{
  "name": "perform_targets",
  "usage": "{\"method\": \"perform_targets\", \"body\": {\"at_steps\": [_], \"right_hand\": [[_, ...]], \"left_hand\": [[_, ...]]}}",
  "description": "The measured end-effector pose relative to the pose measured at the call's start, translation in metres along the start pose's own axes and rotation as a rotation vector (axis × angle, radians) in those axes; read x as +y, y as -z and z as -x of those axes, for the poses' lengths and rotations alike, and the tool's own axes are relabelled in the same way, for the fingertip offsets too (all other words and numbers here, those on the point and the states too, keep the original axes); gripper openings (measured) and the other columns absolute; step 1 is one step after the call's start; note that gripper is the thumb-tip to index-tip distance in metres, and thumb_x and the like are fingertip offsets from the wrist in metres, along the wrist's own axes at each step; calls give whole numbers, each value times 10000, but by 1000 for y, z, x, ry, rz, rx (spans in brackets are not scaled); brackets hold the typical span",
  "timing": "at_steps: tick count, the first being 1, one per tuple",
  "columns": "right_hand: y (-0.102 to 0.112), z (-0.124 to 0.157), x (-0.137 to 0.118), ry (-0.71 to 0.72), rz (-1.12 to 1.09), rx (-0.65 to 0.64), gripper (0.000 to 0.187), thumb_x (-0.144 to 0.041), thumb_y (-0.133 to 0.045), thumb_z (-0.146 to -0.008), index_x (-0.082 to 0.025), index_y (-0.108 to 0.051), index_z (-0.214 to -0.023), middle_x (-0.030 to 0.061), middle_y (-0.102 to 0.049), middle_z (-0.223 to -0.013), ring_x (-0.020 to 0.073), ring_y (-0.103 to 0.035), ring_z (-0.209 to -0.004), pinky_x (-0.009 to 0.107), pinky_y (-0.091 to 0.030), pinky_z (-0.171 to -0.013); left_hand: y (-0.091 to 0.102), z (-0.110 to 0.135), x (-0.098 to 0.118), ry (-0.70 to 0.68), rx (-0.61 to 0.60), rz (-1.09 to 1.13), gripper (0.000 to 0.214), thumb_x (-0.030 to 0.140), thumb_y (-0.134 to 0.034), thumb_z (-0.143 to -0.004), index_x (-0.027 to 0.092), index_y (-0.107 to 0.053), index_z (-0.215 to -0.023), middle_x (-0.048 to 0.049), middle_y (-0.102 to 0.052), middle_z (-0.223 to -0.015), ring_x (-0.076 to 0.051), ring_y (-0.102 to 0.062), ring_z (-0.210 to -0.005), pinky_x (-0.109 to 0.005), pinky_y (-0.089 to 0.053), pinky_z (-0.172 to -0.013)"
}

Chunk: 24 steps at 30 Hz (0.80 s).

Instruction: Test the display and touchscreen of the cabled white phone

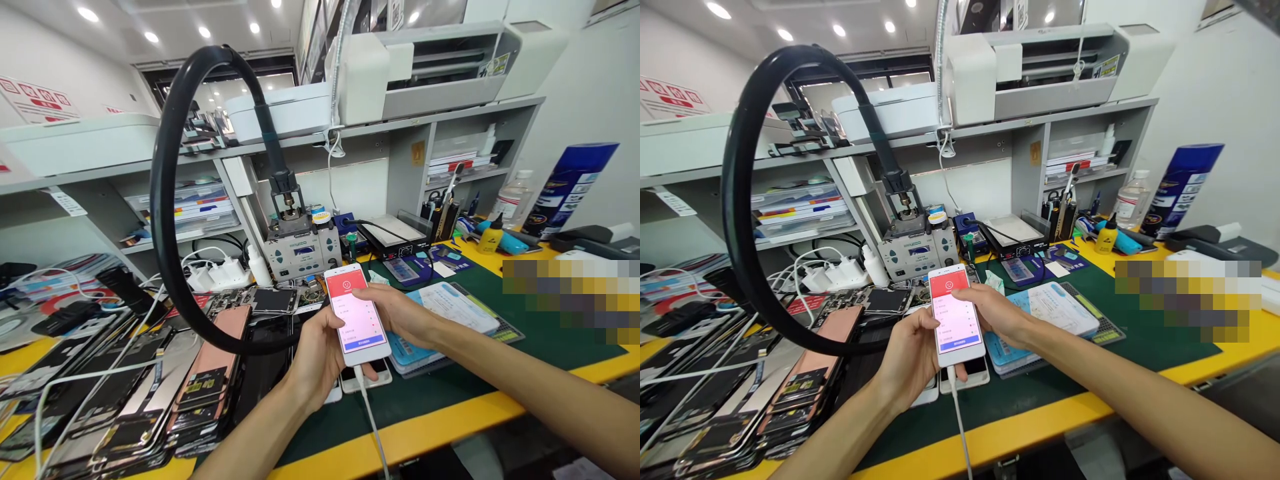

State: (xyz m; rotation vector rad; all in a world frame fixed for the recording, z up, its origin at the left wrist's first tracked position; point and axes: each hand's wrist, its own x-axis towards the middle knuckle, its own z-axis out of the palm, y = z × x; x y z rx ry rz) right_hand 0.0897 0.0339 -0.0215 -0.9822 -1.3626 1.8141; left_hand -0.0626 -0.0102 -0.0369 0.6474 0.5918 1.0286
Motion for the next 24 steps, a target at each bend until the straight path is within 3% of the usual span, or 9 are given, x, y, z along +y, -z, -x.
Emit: {"method": "perform_targets", "body": {"at_steps": [4,9,12,24], "right_hand": [[0,-1,0,-26,23,53,248,-368,-572,-866,-173,-648,-1000,60,-730,-832,189,-658,-697,281,-482,-595],[0,2,-2,-16,-55,-68,355,-420,-459,-911,-138,-669,-962,85,-736,-859,187,-668,-712,275,-482,-615],[-1,3,-4,-27,-83,-69,354,-396,-436,-920,-134,-671,-950,75,-737,-832,175,-662,-680,266,-477,-608],[-2,3,-5,-47,-123,-62,359,-362,-411,-936,-122,-673,-987,73,-745,-850,170,-657,-673,258,-470,-599]], "left_hand": [[1,1,-1,-1,1,-8,505,198,-422,-796,134,-487,-1293,-113,-670,-1006,-240,-645,-849,-341,-562,-641],[1,-1,0,-1,-1,-5,481,219,-408,-825,131,-485,-1292,-119,-667,-1012,-242,-645,-856,-340,-563,-635],[-1,-1,1,0,5,-18,477,217,-419,-826,134,-484,-1291,-118,-665,-1016,-238,-646,-854,-334,-564,-631],[-7,1,0,-26,80,-130,682,59,-471,-694,196,-397,-1357,-77,-662,-1020,-196,-650,-794,-296,-577,-584]]}}
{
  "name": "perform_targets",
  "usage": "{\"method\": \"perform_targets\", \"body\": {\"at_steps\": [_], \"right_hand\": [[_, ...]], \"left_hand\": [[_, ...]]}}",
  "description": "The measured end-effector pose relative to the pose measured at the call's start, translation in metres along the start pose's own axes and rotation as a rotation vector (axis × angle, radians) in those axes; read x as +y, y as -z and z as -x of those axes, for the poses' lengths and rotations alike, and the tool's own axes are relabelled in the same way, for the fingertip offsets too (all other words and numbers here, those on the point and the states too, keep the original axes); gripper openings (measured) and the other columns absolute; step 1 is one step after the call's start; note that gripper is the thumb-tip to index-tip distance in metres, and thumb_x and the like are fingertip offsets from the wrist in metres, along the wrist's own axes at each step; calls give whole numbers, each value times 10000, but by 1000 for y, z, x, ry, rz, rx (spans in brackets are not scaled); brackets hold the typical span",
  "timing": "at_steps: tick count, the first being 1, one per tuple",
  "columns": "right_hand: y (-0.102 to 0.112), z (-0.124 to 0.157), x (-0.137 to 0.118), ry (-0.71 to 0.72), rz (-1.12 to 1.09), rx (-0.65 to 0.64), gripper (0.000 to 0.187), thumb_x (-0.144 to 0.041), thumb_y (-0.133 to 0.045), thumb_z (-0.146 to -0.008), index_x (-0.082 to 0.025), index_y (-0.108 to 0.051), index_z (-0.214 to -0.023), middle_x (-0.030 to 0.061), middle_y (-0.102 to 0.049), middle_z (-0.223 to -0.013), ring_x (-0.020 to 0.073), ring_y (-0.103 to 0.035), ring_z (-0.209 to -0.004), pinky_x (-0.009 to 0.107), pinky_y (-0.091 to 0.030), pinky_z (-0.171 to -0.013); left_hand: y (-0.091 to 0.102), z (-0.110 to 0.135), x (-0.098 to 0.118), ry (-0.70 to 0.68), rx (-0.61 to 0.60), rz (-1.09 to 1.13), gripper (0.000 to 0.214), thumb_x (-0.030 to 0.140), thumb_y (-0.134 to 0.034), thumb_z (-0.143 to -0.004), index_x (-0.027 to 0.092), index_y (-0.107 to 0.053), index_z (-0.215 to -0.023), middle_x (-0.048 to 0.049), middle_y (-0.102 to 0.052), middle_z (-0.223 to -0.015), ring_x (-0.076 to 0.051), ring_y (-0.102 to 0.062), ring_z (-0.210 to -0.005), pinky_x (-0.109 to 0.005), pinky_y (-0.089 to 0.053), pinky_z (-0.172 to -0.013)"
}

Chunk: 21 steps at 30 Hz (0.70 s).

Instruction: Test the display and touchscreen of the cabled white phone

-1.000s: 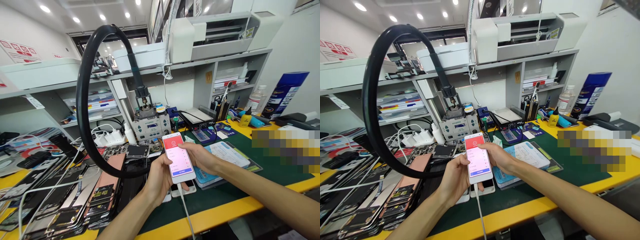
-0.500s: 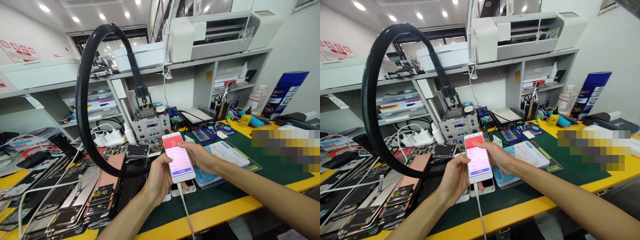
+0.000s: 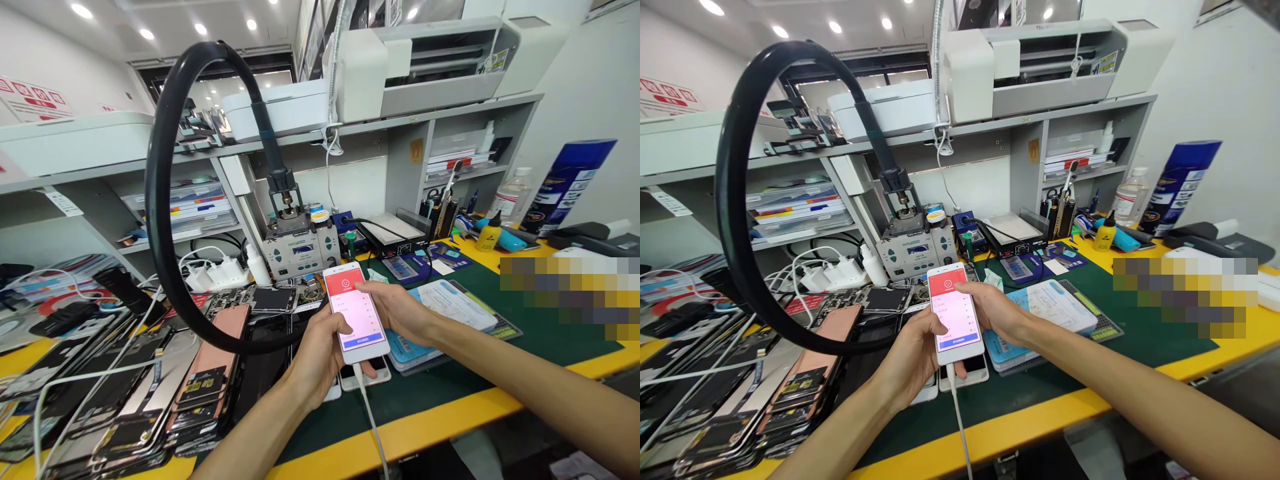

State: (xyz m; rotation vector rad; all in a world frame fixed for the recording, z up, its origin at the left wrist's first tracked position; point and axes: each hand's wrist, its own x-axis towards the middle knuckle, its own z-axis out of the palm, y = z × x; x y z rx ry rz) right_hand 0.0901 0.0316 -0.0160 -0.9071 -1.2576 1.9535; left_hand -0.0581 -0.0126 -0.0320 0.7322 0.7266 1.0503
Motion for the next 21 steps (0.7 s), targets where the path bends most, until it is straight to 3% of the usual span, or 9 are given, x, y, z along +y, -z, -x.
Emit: {"method": "perform_targets", "body": {"at_steps": [9,21], "right_hand": [[0,0,-2,9,20,-11,355,-347,-415,-932,-110,-677,-969,89,-747,-845,178,-660,-680,261,-469,-610],[3,0,1,44,-20,-28,434,-440,-388,-951,-140,-636,-1144,90,-743,-937,192,-680,-762,258,-499,-602]], "left_hand": [[1,2,1,0,0,8,622,85,-458,-712,186,-432,-1326,-88,-659,-1028,-211,-648,-814,-299,-573,-561],[4,1,-1,21,-27,49,492,196,-469,-829,142,-453,-1318,-116,-670,-1032,-232,-650,-860,-316,-568,-630]]}}
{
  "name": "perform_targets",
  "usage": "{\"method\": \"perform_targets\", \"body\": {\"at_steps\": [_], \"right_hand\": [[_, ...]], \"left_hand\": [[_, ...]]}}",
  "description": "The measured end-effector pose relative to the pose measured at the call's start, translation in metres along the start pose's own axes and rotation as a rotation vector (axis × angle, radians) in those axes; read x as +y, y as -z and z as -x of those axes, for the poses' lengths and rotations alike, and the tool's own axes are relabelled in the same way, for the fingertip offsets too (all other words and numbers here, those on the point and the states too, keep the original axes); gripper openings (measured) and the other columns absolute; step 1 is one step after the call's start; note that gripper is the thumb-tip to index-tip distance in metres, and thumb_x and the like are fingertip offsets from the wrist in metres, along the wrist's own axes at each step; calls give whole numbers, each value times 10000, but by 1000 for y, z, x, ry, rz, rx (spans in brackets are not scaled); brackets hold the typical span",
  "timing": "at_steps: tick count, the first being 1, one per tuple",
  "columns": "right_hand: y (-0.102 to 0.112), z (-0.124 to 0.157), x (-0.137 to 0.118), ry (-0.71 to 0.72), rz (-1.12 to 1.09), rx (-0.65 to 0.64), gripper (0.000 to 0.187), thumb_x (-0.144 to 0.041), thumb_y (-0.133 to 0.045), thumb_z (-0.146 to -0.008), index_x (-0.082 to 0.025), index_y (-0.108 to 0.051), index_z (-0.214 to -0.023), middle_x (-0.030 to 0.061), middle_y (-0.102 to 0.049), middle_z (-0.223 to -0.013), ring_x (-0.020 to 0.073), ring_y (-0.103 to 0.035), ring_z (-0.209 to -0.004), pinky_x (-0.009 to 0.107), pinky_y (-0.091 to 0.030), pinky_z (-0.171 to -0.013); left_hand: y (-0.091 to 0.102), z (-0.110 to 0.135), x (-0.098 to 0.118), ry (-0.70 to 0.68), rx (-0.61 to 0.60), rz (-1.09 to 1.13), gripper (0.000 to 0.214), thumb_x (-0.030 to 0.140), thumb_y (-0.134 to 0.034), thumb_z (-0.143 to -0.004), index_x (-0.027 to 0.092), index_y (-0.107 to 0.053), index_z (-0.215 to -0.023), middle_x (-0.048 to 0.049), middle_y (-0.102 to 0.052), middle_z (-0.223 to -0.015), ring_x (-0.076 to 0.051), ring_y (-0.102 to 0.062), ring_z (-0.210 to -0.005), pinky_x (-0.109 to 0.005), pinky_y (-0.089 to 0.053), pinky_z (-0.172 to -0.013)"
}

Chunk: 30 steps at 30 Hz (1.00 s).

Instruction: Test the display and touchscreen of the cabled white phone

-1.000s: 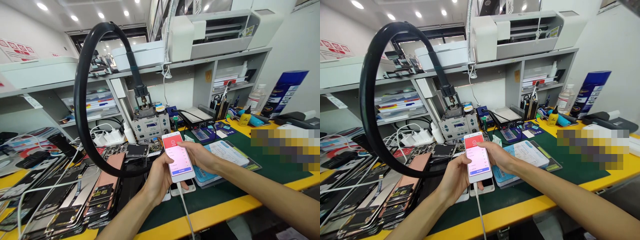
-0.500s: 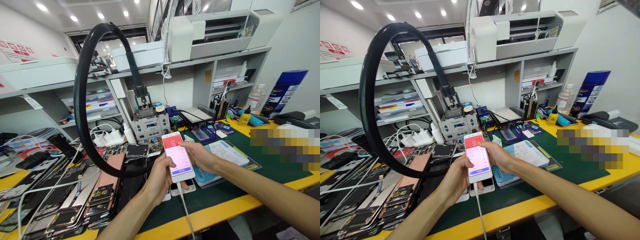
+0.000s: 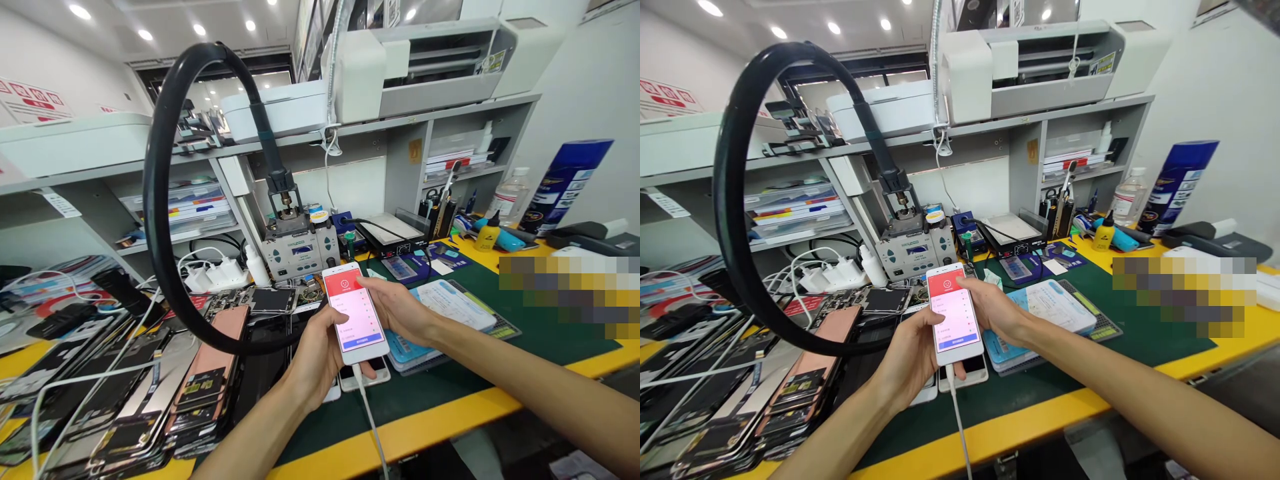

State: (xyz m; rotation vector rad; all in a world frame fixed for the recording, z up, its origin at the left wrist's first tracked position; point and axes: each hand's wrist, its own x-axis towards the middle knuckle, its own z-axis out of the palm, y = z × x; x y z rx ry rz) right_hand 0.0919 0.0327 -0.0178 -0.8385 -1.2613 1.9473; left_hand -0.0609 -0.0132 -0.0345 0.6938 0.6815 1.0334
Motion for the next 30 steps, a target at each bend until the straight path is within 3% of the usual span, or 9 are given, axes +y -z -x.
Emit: {"method": "perform_targets", "body": {"at_steps": [8,19,30], "right_hand": [[-1,0,0,-5,-4,12,433,-426,-390,-955,-128,-625,-1164,93,-746,-935,193,-680,-741,262,-502,-593],[-3,2,-3,-20,-5,-1,451,-426,-378,-956,-118,-596,-1203,94,-747,-902,198,-670,-676,277,-482,-585],[-5,4,-6,-28,22,7,455,-422,-353,-964,-120,-591,-1207,91,-745,-871,190,-664,-676,266,-473,-578]], "left_hand": [[0,-1,1,13,-36,35,490,207,-441,-827,133,-466,-1310,-121,-679,-1013,-237,-654,-845,-332,-568,-634],[-4,0,1,-10,57,-58,454,260,-538,-873,157,-467,-1310,-118,-676,-1014,-229,-662,-839,-296,-575,-573],[-4,2,4,-8,-33,48,455,417,-459,-923,158,-506,-1294,-108,-665,-1017,-226,-655,-845,-313,-581,-602]]}}
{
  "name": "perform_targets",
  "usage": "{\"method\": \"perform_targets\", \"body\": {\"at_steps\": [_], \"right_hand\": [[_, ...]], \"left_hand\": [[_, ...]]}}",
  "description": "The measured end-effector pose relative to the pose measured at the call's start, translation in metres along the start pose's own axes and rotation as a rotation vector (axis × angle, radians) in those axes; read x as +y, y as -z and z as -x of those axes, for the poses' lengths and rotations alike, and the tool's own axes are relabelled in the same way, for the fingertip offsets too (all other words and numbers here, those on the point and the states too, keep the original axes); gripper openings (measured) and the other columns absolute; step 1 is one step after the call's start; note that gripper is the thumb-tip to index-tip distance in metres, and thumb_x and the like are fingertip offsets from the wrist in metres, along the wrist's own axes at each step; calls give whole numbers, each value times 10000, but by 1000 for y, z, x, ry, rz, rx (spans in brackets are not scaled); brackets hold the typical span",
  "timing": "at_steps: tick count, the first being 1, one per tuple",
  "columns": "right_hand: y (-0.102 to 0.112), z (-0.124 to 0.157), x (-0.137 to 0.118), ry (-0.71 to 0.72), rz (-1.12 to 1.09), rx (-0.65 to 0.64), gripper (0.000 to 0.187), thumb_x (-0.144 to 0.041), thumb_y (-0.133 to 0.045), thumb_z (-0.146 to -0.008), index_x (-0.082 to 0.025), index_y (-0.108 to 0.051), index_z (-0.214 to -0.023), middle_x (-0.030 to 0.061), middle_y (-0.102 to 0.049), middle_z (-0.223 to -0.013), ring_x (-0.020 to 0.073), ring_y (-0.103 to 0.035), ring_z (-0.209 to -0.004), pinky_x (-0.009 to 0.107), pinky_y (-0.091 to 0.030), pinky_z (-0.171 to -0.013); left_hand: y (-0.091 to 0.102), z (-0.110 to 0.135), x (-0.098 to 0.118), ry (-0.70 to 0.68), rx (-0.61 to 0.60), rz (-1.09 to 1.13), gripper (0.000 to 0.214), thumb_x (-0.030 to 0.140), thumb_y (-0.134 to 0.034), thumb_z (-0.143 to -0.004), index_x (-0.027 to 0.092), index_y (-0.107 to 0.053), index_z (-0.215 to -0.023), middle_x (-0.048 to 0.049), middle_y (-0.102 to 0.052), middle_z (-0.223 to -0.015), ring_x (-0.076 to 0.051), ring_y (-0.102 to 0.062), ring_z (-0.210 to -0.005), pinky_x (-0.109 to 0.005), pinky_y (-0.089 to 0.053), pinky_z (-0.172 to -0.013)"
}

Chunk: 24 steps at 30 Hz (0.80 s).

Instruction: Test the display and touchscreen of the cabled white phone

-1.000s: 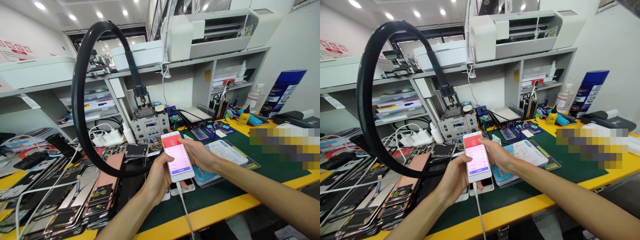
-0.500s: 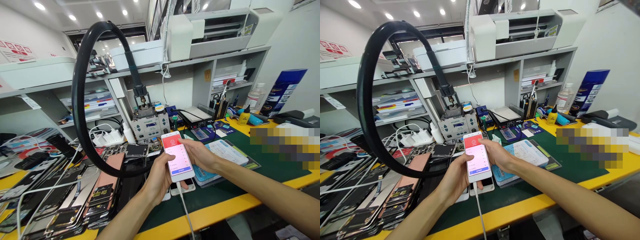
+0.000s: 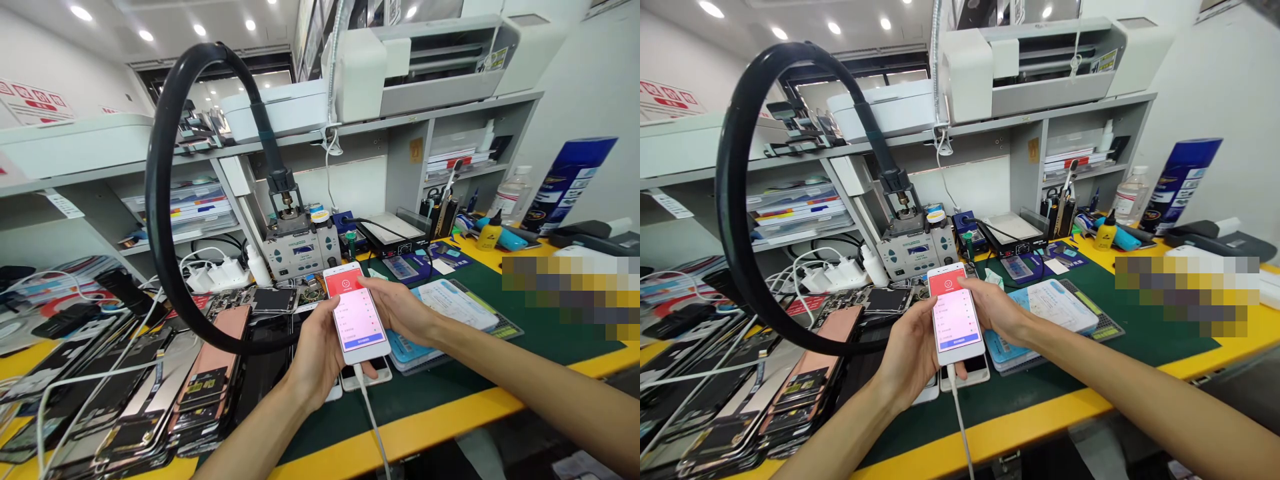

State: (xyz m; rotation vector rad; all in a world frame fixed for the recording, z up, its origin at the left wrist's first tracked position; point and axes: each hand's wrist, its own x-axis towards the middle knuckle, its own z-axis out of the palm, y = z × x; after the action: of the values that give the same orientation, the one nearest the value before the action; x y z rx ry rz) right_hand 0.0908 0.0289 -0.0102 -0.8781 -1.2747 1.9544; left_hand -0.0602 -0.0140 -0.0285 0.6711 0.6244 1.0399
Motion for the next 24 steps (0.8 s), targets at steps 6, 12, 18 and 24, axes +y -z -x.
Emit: {"method": "perform_targets", "body": {"at_steps": [6,12,18,24], "right_hand": [[1,-1,1,-1,-34,3,453,-423,-374,-961,-119,-585,-1222,96,-749,-908,189,-667,-663,261,-469,-561],[1,-1,2,3,-36,2,449,-417,-378,-959,-122,-581,-1231,97,-748,-933,190,-671,-674,265,-483,-571],[-1,0,0,7,-30,-4,454,-414,-356,-966,-116,-597,-1209,94,-749,-910,183,-670,-668,259,-485,-581],[0,-1,1,-11,-29,21,445,-409,-359,-965,-110,-627,-1155,93,-749,-866,188,-672,-680,256,-481,-566]], "left_hand": [[1,0,-1,12,31,-11,436,376,-468,-918,133,-519,-1275,-124,-669,-1012,-236,-654,-855,-320,-584,-606],[0,-1,-1,15,33,-2,414,354,-455,-919,127,-531,-1256,-126,-670,-1026,-239,-653,-866,-319,-580,-610],[0,-2,-1,4,34,3,407,332,-447,-917,123,-526,-1257,-125,-669,-1042,-238,-653,-864,-325,-579,-617],[4,-2,-3,11,10,5,434,296,-436,-896,120,-501,-1288,-132,-671,-1035,-244,-653,-863,-341,-578,-632]]}}
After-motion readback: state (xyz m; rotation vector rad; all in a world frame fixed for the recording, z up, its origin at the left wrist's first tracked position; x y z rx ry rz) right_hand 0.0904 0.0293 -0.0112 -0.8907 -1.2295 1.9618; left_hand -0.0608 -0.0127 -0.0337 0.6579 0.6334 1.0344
